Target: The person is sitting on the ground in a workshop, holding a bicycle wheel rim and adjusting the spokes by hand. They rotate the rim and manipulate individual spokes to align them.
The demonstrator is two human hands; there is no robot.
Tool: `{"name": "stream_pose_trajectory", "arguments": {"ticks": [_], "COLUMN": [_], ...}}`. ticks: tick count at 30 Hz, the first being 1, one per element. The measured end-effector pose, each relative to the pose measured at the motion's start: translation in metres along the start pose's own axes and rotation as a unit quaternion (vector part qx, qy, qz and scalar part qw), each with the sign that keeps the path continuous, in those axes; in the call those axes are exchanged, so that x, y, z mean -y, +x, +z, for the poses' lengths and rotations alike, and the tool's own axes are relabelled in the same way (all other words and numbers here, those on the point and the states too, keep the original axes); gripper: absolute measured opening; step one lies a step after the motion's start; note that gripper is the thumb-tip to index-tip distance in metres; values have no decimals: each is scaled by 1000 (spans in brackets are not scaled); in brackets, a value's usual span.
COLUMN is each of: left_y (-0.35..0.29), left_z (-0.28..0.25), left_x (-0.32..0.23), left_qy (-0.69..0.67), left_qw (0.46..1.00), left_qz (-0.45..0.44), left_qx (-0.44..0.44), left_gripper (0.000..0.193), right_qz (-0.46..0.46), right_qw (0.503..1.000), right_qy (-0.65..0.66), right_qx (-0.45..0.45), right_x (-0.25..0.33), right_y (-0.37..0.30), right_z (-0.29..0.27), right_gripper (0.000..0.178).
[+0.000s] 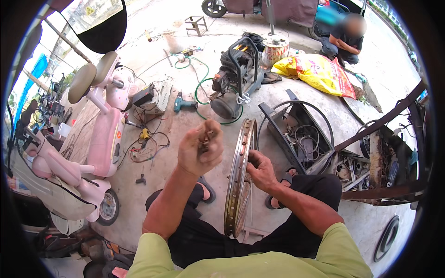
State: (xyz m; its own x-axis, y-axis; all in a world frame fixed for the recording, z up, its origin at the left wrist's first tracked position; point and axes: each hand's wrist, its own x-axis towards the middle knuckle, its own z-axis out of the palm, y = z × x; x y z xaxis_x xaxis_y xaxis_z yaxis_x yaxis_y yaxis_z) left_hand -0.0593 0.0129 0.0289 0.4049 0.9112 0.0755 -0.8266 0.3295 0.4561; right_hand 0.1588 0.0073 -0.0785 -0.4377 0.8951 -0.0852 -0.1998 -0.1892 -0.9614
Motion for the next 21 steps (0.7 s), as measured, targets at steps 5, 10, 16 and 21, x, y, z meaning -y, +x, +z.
{"name": "stream_pose_trajectory", "arguments": {"ticks": [5, 10, 16, 21], "left_y": [12, 17, 17, 23], "left_z": [-12, -19, -9, -5], "left_x": [18, 43, 47, 57], "left_qy": [178, 388, 448, 518], "left_qw": [969, 884, 857, 819], "left_qz": [-34, -24, -41, -49], "left_qx": [-170, -259, -249, -240], "left_gripper": [29, 30, 28, 29], "right_qz": [4, 72, 68, -81], "right_qw": [999, 993, 988, 977], "right_qy": [-26, 10, -141, -168], "right_qx": [20, 93, -13, -106], "right_x": [10, 10, 4, -5], "right_y": [-1, 0, 14, 27], "right_z": [-1, -6, -10, -23], "right_gripper": [23, 30, 28, 25]}}
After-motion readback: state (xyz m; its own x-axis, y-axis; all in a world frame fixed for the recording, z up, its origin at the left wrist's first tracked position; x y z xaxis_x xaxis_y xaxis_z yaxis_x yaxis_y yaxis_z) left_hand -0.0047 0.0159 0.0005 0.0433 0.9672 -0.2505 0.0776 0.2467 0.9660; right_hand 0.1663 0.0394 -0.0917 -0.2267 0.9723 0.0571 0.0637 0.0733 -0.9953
